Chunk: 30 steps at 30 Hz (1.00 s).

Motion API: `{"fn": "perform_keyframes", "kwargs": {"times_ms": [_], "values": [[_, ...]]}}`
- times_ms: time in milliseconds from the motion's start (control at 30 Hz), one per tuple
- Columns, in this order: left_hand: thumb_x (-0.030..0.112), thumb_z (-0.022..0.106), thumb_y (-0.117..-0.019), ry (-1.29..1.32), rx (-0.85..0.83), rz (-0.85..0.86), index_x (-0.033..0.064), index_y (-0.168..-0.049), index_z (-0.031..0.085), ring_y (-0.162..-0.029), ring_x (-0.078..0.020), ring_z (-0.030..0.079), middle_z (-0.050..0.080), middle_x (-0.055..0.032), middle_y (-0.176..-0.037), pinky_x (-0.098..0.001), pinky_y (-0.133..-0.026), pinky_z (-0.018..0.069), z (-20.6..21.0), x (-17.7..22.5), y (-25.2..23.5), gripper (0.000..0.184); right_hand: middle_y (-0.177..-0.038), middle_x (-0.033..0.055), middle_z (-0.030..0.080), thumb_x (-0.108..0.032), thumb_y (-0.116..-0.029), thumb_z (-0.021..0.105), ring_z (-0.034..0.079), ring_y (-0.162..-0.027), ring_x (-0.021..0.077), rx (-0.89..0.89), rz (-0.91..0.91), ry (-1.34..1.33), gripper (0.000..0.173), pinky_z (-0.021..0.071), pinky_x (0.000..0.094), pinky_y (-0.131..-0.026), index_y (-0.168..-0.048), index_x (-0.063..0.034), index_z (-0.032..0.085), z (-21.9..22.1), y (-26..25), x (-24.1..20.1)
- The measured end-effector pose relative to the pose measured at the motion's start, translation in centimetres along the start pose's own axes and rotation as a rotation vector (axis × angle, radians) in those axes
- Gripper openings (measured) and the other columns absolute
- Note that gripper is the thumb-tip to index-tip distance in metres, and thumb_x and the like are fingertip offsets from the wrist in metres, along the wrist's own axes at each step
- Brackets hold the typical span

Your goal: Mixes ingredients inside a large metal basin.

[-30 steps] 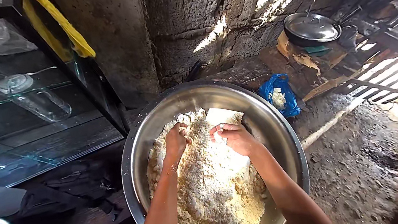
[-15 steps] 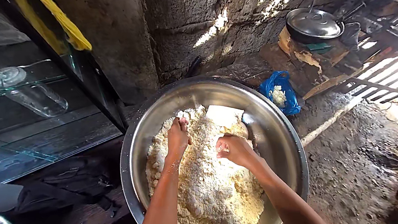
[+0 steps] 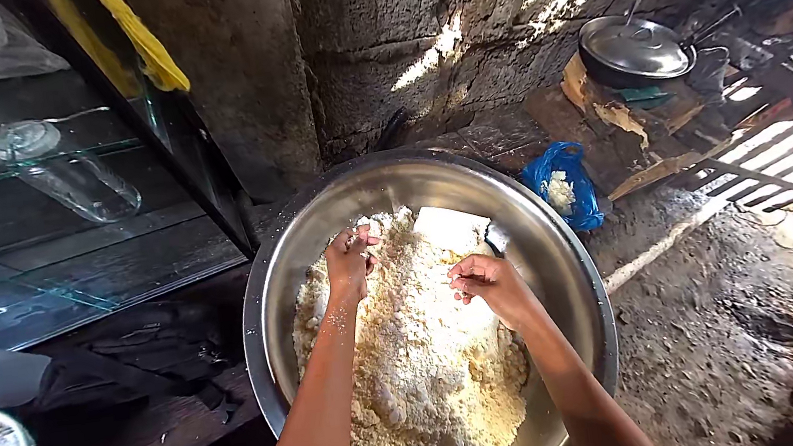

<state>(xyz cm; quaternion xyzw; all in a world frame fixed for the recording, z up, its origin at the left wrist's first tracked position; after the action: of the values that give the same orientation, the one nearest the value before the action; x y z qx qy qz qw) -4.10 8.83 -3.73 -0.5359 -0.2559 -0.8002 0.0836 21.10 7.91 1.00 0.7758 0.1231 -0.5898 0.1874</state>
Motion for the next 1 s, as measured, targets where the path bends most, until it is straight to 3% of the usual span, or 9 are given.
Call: {"fn": "perform_keyframes", "kwargs": {"times_ms": [100,200,300,367,500,667,833,900,1000], "values": [[0.033,0.042,-0.1109,0.071,0.035,0.021,0.0051,-0.116,0.062,-0.041,-0.0055,0.04,0.048,0.0017,-0.059,-0.0187,-0.039,0.0363,-0.2,0.3,0.0,0.035,-0.083,0.0027,0.07,-0.009,-0.1016,0.061,0.063,-0.067,0.0077,0.032,0.013,0.014,0.014,0.0541,0.0225,-0.063,-0.1,-0.0007,0.072,0.6,-0.8,0.1],[0.047,0.033,-0.1106,0.089,0.058,-0.001,0.006,-0.102,0.062,-0.038,-0.005,0.038,0.045,0.0031,-0.053,-0.0188,-0.037,0.0344,-0.2,0.2,-0.1,0.051,-0.091,0.0058,0.068,-0.012,-0.1066,0.052,0.067,-0.073,0.0116,-0.031,0.089,-0.039,0.019,0.0591,0.0275,-0.07,-0.105,0.0004,0.066,1.5,-2.3,0.8],[0.019,0.045,-0.1104,0.001,-0.024,0.004,0.0037,-0.127,0.058,-0.078,-0.0149,0.062,0.064,-0.0091,-0.102,-0.0301,-0.068,0.0527,-0.6,0.3,-0.1,0.026,-0.089,0.0006,0.063,-0.022,-0.1086,0.049,0.053,-0.064,0.0045,-0.158,0.126,0.162,0.025,0.047,0.0225,-0.059,-0.107,-0.0053,0.068,3.0,-3.3,0.7],[0.001,0.046,-0.1065,-0.005,-0.053,0.004,0.0018,-0.131,0.054,-0.091,-0.0191,0.068,0.065,-0.0132,-0.116,-0.033,-0.075,0.0571,-0.7,0.2,-0.2,0.026,-0.091,0.0019,0.068,-0.028,-0.1079,0.05,0.056,-0.073,0.0083,-0.292,0.094,0.474,0.031,0.0475,0.0315,-0.071,-0.107,-0.0077,0.074,4.0,-3.6,-0.1],[0.014,0.039,-0.1112,0.049,-0.028,-0.043,0.0047,-0.126,0.056,-0.054,-0.0085,0.056,0.063,-0.0049,-0.08,-0.0207,-0.049,0.0466,-0.5,0.5,0.0,0.024,-0.109,0.0198,0.071,-0.032,-0.1089,0.046,0.067,-0.107,0.0359,-0.19,0.124,0.9,0.039,0.0493,0.0594,-0.095,-0.113,-0.0035,0.072,4.7,-4.1,-1.1],[0.025,0.037,-0.1125,0.074,-0.067,-0.095,0.0021,-0.114,0.06,-0.039,-0.0053,0.037,0.044,0.0015,-0.058,-0.018,-0.037,0.034,-0.6,0.8,0.0,0.033,-0.108,0.0104,0.073,-0.032,-0.1054,0.054,0.068,-0.099,0.0232,-0.227,0.08,0.788,0.031,0.0519,0.0473,-0.093,-0.119,-0.012,0.073,3.8,-4.3,-0.2],[0.053,0.032,-0.1091,0.123,-0.045,-0.09,0.0149,-0.075,0.043,-0.037,-0.0058,0.034,0.038,0.0043,-0.051,-0.0195,-0.038,0.0322,-0.4,0.9,0.4,0.053,-0.118,0.0128,0.069,-0.031,-0.0987,0.065,0.067,-0.108,0.0293,-0.275,0.082,0.949,0.029,0.0517,0.053,-0.096,-0.122,-0.017,0.074,6.2,-3.6,0.6],[0.052,0.035,-0.1093,0.082,0.05,-0.077,0.0133,-0.081,0.051,-0.046,-0.0068,0.047,0.052,0.0024,-0.06,-0.0209,-0.045,0.0408,-0.5,0.9,0.4,0.05,-0.114,0.0138,0.07,-0.027,-0.0993,0.062,0.067,-0.107,0.0297,-0.228,0.049,0.919,0.026,0.0514,0.0517,-0.096,-0.116,-0.0099,0.074,6.6,-3.5,0.5],[0.013,0.038,-0.1113,0.089,-0.049,-0.036,0.0011,-0.127,0.052,-0.091,-0.0162,0.067,0.063,-0.0103,-0.115,-0.0335,-0.084,0.0567,-1.1,1.2,0.5,0.024,-0.095,0.0137,0.07,-0.03,-0.1009,0.06,0.066,-0.086,0.0261,-0.086,-0.056,0.775,0.03,0.0527,0.0454,-0.082,-0.111,-0.0039,0.071,6.1,-3.3,-0.1]]}}
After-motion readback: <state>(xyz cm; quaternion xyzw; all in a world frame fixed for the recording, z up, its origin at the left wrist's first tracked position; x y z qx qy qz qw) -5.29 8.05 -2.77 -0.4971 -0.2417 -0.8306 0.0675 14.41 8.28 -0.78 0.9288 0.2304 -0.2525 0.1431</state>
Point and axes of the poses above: each hand's wrist, its own y-axis away from the middle knuckle, its own z-axis out of the palm, x = y × z, the point moved 2 cm from there along -y, towards the middle knuckle
